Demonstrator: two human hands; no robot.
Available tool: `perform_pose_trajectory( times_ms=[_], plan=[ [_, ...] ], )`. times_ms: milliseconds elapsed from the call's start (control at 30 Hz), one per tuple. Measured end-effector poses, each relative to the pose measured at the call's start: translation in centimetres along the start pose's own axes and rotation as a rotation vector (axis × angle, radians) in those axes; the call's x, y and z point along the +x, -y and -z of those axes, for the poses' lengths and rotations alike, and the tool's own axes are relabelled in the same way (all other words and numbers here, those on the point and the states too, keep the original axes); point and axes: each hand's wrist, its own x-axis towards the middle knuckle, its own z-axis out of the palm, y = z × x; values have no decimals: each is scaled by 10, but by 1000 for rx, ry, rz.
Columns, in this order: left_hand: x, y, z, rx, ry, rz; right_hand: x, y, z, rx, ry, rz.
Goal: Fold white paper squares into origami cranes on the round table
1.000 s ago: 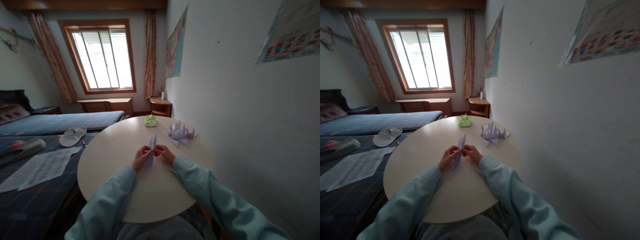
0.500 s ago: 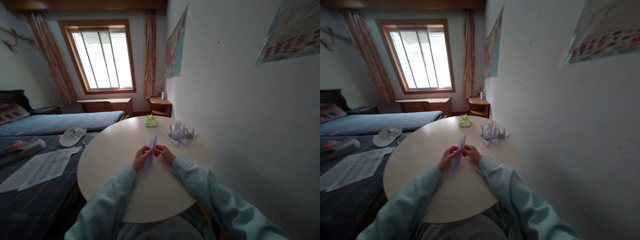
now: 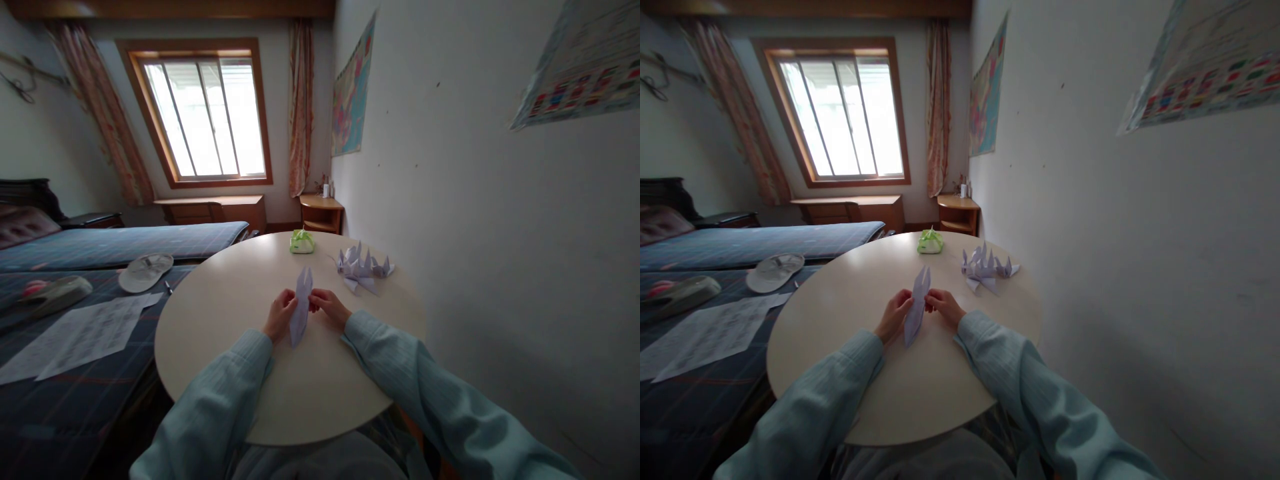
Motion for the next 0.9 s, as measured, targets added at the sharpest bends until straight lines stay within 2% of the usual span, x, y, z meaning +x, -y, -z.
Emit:
perform_pose_trajectory(
  times_ms=[167, 400, 500, 667, 833, 900],
  plan=[
    [3, 7, 1, -83, 30, 67, 1, 0, 1, -17, 0, 3],
    [6, 10, 8, -202, 26, 287, 2, -1, 2, -49, -28, 3],
    [6, 7, 9, -259, 36, 336, 3, -3, 2, -74, -42, -8],
    [5, 5, 6, -350, 51, 351, 4, -7, 2, -76, -48, -4],
    [6, 7, 3, -346, -28, 303, 4, -7, 0, -71, -63, -21],
    [6, 8, 4, -338, -10, 278, 3, -6, 0, -85, -68, -18]
  ],
)
